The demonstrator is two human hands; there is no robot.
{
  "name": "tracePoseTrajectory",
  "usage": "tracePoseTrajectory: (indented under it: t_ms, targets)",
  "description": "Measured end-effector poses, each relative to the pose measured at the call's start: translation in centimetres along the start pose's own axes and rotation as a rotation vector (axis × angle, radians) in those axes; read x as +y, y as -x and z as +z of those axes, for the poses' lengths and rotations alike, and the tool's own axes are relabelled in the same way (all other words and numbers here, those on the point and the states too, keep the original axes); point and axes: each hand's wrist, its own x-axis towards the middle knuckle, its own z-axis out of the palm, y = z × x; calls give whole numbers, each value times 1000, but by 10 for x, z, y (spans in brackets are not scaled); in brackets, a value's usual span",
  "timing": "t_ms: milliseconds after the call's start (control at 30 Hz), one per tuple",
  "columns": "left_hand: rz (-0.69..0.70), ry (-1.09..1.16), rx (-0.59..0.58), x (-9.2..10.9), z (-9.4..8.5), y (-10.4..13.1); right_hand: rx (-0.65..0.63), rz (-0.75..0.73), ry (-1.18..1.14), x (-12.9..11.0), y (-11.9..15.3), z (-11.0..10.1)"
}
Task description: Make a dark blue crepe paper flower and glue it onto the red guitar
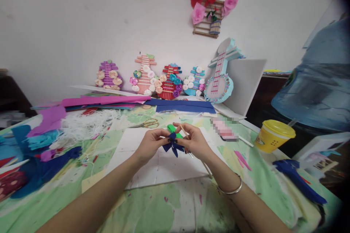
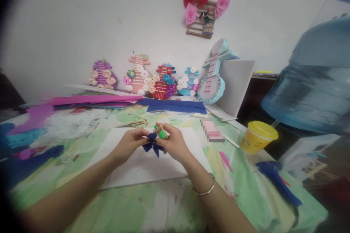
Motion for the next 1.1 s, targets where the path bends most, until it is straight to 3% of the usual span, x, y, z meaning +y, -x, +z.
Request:
tracePoseTrajectory:
  t_ms: [200, 633, 833, 1100]
  targets:
    - [-9, 3, 8, 1, 0, 1, 38, 8, -53, 2, -1, 0]
    - [-15, 67, -98, -2, -2, 1, -59, 72, 18, 7, -2, 0]
    - [-15, 53, -40, -2, -2, 0, -83, 111, 81, 10, -3, -1]
    - [29, -73, 57, -4, -1, -2, 72, 95, 222, 14, -4, -2]
